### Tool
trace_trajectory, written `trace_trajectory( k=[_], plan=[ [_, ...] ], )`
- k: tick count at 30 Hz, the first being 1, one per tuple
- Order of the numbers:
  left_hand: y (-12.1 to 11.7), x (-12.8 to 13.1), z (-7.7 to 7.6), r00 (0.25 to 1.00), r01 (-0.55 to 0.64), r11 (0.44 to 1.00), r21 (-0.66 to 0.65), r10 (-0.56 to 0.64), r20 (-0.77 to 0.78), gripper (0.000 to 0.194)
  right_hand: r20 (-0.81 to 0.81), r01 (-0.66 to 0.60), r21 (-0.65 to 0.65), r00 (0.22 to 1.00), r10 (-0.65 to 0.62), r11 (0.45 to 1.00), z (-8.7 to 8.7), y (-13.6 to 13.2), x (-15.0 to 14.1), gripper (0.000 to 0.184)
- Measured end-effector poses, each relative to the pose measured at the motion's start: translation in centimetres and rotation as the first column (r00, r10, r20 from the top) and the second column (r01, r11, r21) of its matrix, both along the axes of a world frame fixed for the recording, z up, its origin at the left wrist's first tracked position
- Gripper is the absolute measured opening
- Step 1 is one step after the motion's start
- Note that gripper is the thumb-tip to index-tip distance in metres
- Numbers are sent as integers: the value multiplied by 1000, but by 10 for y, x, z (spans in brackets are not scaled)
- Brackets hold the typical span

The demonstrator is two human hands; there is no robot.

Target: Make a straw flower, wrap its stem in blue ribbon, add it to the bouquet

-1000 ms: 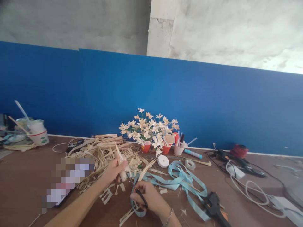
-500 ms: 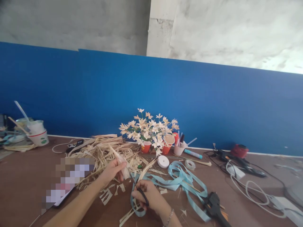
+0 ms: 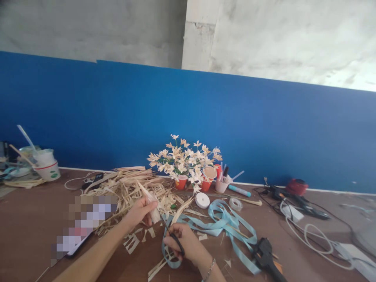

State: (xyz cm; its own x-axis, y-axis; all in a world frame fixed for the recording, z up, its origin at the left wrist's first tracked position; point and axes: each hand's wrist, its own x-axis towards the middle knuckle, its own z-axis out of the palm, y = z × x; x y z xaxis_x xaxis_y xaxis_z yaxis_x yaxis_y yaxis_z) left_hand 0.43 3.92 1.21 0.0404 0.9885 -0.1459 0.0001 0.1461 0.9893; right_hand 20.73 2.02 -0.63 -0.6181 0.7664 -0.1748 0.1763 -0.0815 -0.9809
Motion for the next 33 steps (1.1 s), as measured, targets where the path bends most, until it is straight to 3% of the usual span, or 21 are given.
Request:
trace_trajectory(
  k=[33],
  plan=[
    [7,-6,-11,999,45,999,17,-45,-8,36,34,5,0,999,-5,1000,4,-2,-2,21]
  ],
)
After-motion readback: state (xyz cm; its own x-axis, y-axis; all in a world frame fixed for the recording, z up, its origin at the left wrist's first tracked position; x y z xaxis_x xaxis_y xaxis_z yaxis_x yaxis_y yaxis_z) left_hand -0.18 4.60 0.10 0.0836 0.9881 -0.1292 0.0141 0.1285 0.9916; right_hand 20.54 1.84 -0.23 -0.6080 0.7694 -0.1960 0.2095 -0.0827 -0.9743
